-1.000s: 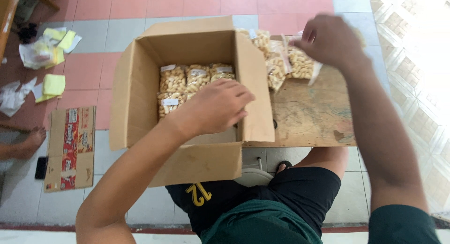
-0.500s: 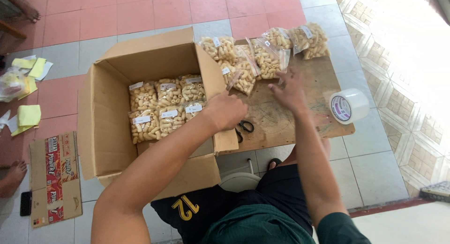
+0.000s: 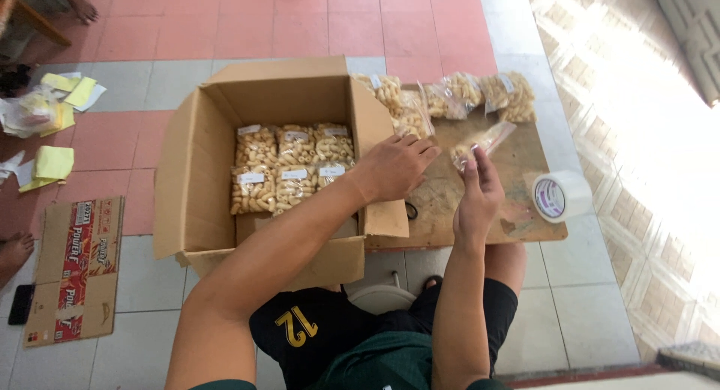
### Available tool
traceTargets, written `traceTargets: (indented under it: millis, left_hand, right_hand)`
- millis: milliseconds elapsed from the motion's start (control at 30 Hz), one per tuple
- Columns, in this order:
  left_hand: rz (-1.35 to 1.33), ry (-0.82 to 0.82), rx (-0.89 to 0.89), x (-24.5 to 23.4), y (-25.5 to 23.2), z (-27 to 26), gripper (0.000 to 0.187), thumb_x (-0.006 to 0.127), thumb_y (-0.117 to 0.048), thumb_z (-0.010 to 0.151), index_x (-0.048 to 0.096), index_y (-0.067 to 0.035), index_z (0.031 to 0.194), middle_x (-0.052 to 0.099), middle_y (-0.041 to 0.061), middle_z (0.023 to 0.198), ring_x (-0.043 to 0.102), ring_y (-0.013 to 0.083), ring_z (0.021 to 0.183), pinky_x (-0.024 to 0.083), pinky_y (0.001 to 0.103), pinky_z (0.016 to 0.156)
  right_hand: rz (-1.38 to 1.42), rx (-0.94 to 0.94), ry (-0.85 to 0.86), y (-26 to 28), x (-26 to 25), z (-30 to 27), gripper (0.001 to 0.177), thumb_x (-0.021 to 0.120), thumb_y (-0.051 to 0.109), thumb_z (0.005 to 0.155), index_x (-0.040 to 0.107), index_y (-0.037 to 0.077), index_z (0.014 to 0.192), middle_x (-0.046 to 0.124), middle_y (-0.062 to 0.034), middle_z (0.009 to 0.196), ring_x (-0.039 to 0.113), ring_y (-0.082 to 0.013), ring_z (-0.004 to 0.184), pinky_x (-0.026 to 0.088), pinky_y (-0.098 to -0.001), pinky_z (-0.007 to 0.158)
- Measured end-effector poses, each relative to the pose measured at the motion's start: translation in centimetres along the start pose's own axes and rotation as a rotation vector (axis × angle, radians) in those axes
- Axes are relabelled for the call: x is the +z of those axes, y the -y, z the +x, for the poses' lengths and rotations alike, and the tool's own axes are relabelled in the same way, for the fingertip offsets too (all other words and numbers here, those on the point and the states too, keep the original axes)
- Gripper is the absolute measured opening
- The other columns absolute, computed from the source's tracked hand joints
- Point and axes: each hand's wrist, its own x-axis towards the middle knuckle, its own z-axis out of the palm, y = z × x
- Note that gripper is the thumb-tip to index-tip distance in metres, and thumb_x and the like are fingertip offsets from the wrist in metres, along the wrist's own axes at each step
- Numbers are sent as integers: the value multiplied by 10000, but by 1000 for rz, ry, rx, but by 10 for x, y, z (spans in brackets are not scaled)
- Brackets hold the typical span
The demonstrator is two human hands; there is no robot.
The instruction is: The person repeatedly picks up sealed plastic bags of ring-shaped snacks from a table, places them into a cardboard box, and arranges them in rows. The person also handles the bags to adjust their position and orientation within the box.
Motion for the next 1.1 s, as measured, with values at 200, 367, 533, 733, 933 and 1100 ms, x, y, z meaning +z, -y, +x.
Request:
traceTargets:
  millis: [200,367,533,733,933,1100]
  left_hand:
    - [-165,-252,-14,9,7,0,656,735,-357,823,465,-62,1342,509,113,1292,535,310,1194,517,433,936]
    - [-156,-451,-24,9,11,0,201,600,-229,922,560,-99,1069,565,35,1022,610,247,999,551,348,790]
    - [-247,-546,-90,23,16,3,110,546,-139,946,584,-139,1050,596,32,923,649,251,934,559,354,773]
    - [-660,-682,-113,24,16,7,257,473,-31,956,584,-158,1150,625,74,995,654,323,1017,545,408,880]
    - [-808,-585,14,27,3,4,230,526,-66,969,584,-126,1183,658,155,960,658,417,983,532,486,893]
    - [-961,-416,-48,8,0,0,482,648,-271,952,404,-159,1353,683,129,996,678,363,991,532,496,859]
  right_hand:
    - [263,-125,219,46,25,-26,438,519,143,1028,448,-94,1390,486,-226,1449,539,-276,1279,473,-323,1043]
    - [184,-161,358,71,36,-42,570,534,291,1003,413,-45,1446,450,-213,1490,463,-305,1356,399,-409,1085]
    - [246,-211,362,51,27,-38,596,545,245,979,371,-31,1478,526,-238,1403,556,-325,1248,455,-413,1017]
    - [-121,-573,-140,33,1,-25,693,758,20,920,323,55,1459,511,-152,1185,530,-234,1003,465,-311,831]
    - [-72,-405,-17,41,14,-34,479,735,147,938,508,8,1336,586,-120,1192,548,-139,1087,439,-288,941]
    - [9,-366,-206,40,17,-34,161,772,83,898,672,-15,978,669,-128,853,605,-111,754,461,-237,715]
